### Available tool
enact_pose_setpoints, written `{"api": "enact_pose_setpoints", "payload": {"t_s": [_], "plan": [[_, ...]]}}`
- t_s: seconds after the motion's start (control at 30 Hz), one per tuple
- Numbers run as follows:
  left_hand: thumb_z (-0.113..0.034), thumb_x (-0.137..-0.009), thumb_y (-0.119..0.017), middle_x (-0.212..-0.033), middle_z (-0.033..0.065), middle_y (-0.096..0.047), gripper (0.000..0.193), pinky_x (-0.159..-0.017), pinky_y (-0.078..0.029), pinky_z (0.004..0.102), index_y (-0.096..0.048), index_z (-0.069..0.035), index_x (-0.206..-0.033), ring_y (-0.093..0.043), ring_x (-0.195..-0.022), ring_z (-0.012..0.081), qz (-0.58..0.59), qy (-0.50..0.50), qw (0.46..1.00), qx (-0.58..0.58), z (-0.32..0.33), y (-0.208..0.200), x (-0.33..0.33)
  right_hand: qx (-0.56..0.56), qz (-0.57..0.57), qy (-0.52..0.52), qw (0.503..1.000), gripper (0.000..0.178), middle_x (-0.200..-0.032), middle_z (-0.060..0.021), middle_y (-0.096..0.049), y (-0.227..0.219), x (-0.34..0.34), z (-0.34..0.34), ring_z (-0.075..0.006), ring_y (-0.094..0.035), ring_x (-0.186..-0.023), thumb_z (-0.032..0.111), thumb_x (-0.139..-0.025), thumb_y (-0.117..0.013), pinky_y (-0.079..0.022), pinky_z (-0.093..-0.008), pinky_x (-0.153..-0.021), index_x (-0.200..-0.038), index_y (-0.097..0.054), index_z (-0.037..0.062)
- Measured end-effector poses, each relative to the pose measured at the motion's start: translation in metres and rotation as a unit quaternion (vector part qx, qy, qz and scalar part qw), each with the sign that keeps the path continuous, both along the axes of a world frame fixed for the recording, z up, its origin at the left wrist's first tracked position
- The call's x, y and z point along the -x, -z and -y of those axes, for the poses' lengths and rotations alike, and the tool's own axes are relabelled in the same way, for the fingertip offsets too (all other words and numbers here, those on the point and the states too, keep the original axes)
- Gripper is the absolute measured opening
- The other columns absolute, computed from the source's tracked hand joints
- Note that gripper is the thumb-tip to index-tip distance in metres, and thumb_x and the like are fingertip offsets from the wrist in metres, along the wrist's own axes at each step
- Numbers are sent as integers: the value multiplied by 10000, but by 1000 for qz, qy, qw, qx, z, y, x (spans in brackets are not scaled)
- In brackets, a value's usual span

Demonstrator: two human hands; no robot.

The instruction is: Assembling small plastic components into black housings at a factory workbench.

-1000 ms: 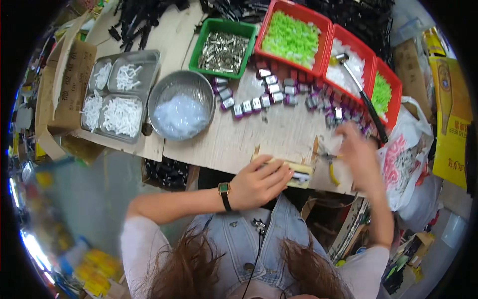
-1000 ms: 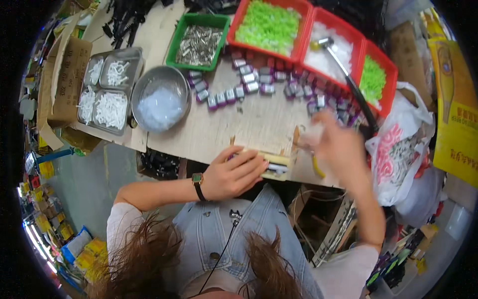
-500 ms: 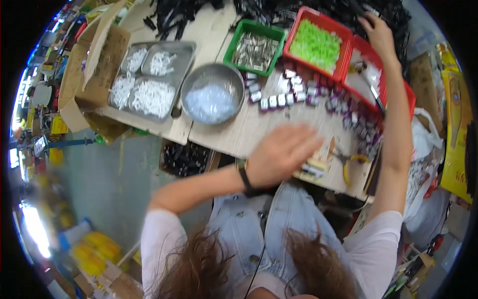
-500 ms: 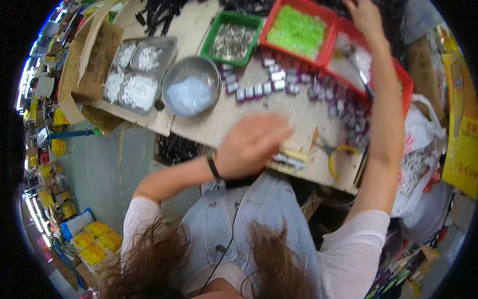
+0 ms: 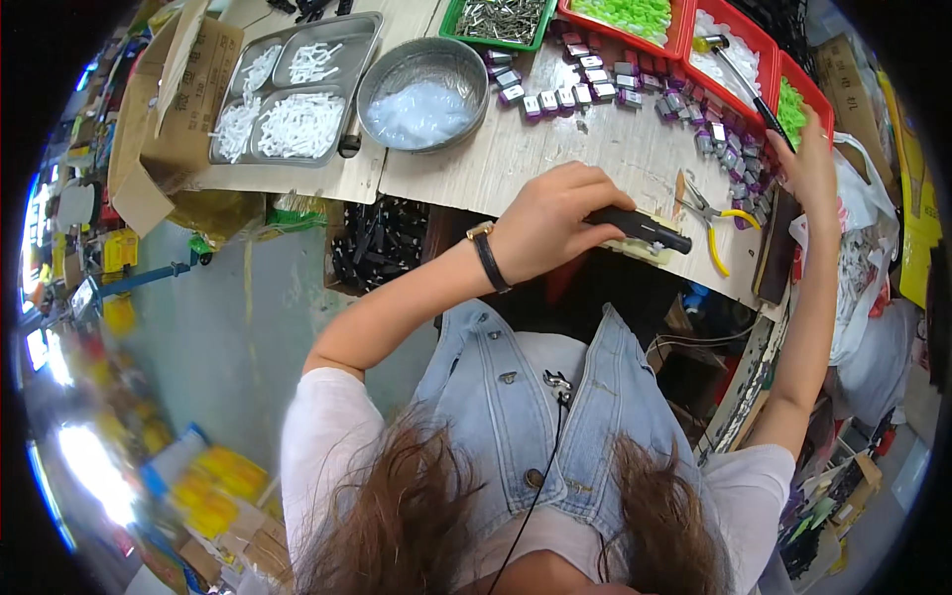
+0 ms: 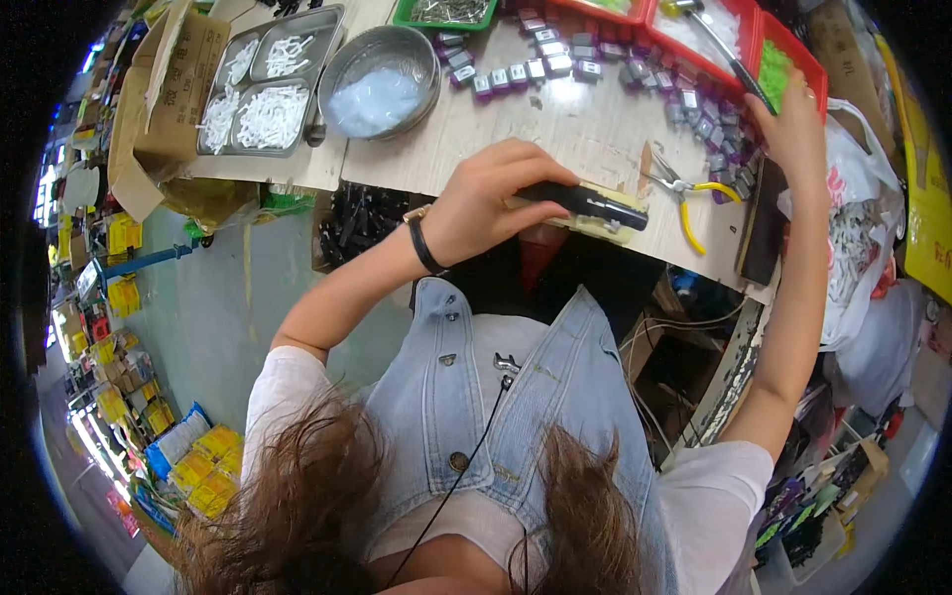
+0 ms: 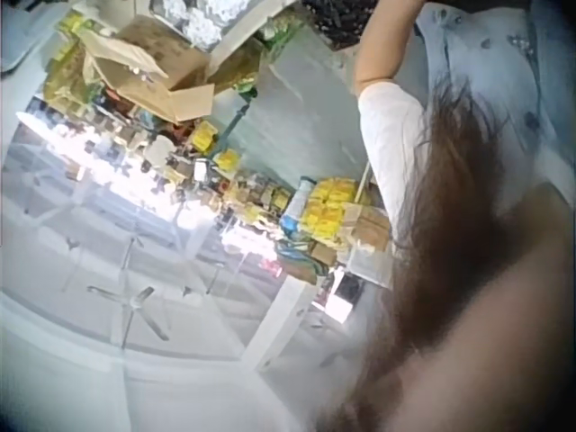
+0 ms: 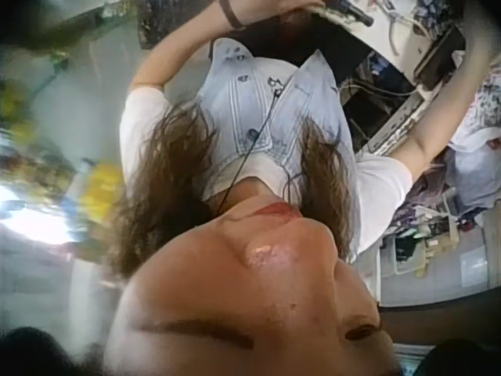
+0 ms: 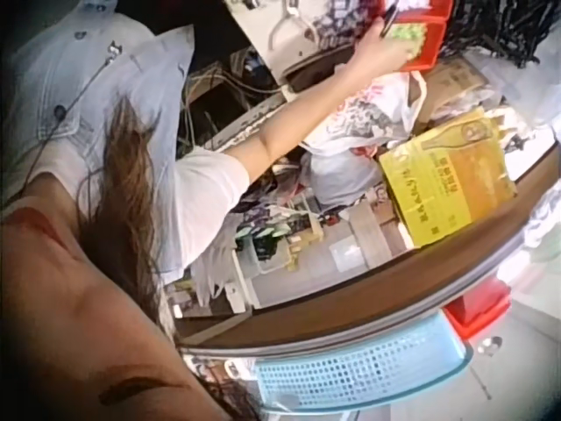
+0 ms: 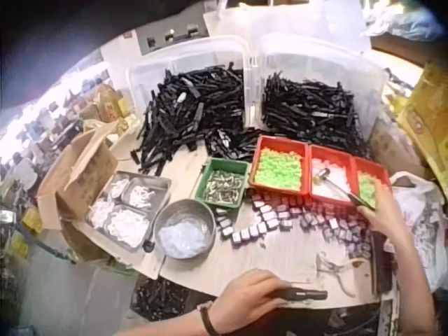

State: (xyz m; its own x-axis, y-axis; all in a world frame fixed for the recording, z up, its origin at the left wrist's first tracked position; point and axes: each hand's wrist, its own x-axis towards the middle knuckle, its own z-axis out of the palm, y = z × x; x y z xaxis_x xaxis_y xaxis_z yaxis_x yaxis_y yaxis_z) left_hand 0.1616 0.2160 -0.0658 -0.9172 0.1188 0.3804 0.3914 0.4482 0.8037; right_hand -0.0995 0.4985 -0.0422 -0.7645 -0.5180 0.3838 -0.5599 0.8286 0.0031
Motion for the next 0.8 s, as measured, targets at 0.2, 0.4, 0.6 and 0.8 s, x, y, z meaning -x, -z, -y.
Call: {"api": "enact_pose_setpoints", "payload": {"t_s": [0.2, 0.4, 0.6, 0.8], "plan": [[-130, -741, -744, -906, 80, -636, 288, -740, -497, 344, -674, -65, -1012, -608, -849, 277, -27, -44, 997, 55, -9, 23, -16, 75, 49, -6, 996, 365, -981, -197, -630, 14, -36, 10, -355, -626, -900, 281, -930, -570, -480, -430, -737, -1164, -555, 2], [-135, -741, -730, -900, 77, -642, 268, -758, -496, 364, -678, -73, -996, -605, -867, 278, -32, -61, 990, 122, -7, 20, -16, 444, 393, -16, 805, 246, -722, 16, -483, -50, -184, 18, -37, -441, -601, 212, -967, -511, -340, -194, -527, -1071, -570, -3], [-151, -751, -725, -1077, 111, -647, 372, -894, -495, 384, -642, -40, -1096, -604, -1041, 284, -88, -78, 979, 167, -17, 32, -23, 178, 418, 13, 891, 326, -641, -71, -507, -34, -265, 9, -69, -450, -536, 226, -1017, -429, -314, -241, -469, -836, -540, -21], [-192, -787, -706, -1298, 149, -562, 545, -1021, -450, 423, -540, -3, -1271, -558, -1180, 302, -155, -71, 958, 229, -15, 43, -29, 186, 363, 1, 913, 273, -607, -128, -511, 5, -280, -1, -282, -535, -510, 204, -1012, -417, -373, -369, -484, -883, -526, -11]]}}
